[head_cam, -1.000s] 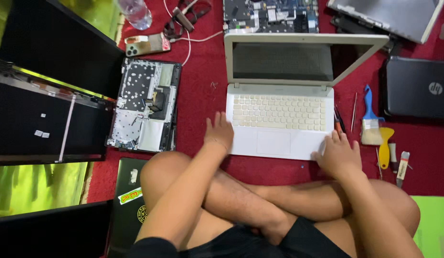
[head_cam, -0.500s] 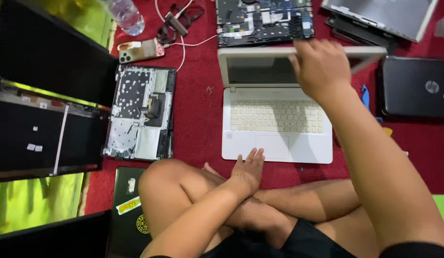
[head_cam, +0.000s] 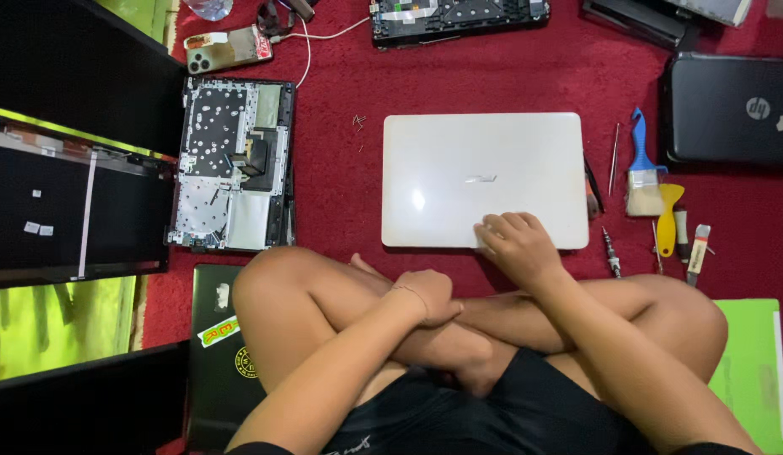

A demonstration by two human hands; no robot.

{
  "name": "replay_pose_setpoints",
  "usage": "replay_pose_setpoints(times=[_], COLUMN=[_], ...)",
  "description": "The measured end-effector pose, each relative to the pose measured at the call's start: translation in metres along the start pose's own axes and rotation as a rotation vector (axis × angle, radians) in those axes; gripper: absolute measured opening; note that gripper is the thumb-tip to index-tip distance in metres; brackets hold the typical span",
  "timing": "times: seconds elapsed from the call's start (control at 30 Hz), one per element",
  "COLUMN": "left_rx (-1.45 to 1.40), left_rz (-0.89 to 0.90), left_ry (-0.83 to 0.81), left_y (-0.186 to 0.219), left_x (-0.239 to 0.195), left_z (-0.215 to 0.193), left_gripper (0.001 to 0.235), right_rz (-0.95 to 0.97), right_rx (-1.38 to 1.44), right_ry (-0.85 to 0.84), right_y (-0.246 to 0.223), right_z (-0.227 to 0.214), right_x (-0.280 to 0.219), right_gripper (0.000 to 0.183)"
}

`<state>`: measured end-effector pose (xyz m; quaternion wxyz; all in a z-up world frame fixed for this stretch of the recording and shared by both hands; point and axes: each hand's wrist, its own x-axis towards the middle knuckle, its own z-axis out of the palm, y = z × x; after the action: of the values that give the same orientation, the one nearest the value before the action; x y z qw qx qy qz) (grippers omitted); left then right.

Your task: The person sits on the floor and uses a screwdriver to remove screws from the bottom of a white laptop. They then open the laptop, use a yellow plastic pry tool to separate the keyboard area, and flip the laptop over to continue unscrewing the back panel.

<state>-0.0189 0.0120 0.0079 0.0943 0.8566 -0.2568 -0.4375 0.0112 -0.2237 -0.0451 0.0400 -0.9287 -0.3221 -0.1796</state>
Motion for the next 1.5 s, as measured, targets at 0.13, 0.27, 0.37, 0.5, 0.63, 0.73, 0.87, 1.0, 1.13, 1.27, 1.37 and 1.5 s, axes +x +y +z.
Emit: replay_pose_setpoints(times=[0.13,0.27,0.37,0.5,0.63,0.73,0.87,1.0,1.13,1.27,1.37,1.5], left_rx=[-0.36,-0.988,-1.7,-2.428,-2.452,-2.463,-2.378,-2.181,-2.077,-2.094,-1.618,-1.318], left_rz=[-0.184,-0.384,-0.547,-0.413,-0.193,0.048,0.385,0.117,-0.05,-0.259,-0.548,-0.686], left_ry=[0.017,0.163,0.727,0.814,0.921,0.949,0.812,0.726,0.487,0.999,1.126,1.034], left_y=[0.011,0.025,0.018,0.041,0.047,0.05,0.036,0.032,0.039,0.044,-0.046,-0.133], left_x=[-0.019,0.009,0.135,0.074,0.063,0.052,0.065,0.064,0.061,-0.01,0.042,0.077], left_z=[-0.031,-0.011,0.088,0.03,0.022,0.011,0.003,-0.003,-0.006,-0.101,-0.065,-0.034], left_gripper=[0.068,0.099,0.036,0.045,0.024,0.011,0.033,0.059,0.099,0.065,0.07,0.067], right_rz=[-0.008,-0.012,0.052,0.078,0.02,0.013,-0.12,0.099,0.644,1.023,1.423,1.638], right_rx=[0.057,0.085,-0.038,-0.074,-0.112,-0.206,-0.325,-0.115,0.454,1.001,1.386,1.5], right_ry=[-0.218,-0.322,-0.422,-0.426,-0.081,0.007,0.185,0.286,0.505,0.733,0.748,0.746], right_y=[0.007,0.009,-0.006,-0.012,-0.01,0.004,0.037,0.038,0.027,-0.005,-0.037,-0.076], right_z=[0.033,0.046,0.02,0.014,0.021,0.005,-0.019,-0.09,-0.12,-0.098,-0.07,-0.015], right_x=[-0.014,-0.014,0.002,0.009,0.016,0.042,0.089,0.124,0.119,0.1,0.103,0.092], right_gripper=[0.052,0.056,0.07,0.077,0.075,0.064,0.036,0.04,0.04,0.039,0.044,0.041])
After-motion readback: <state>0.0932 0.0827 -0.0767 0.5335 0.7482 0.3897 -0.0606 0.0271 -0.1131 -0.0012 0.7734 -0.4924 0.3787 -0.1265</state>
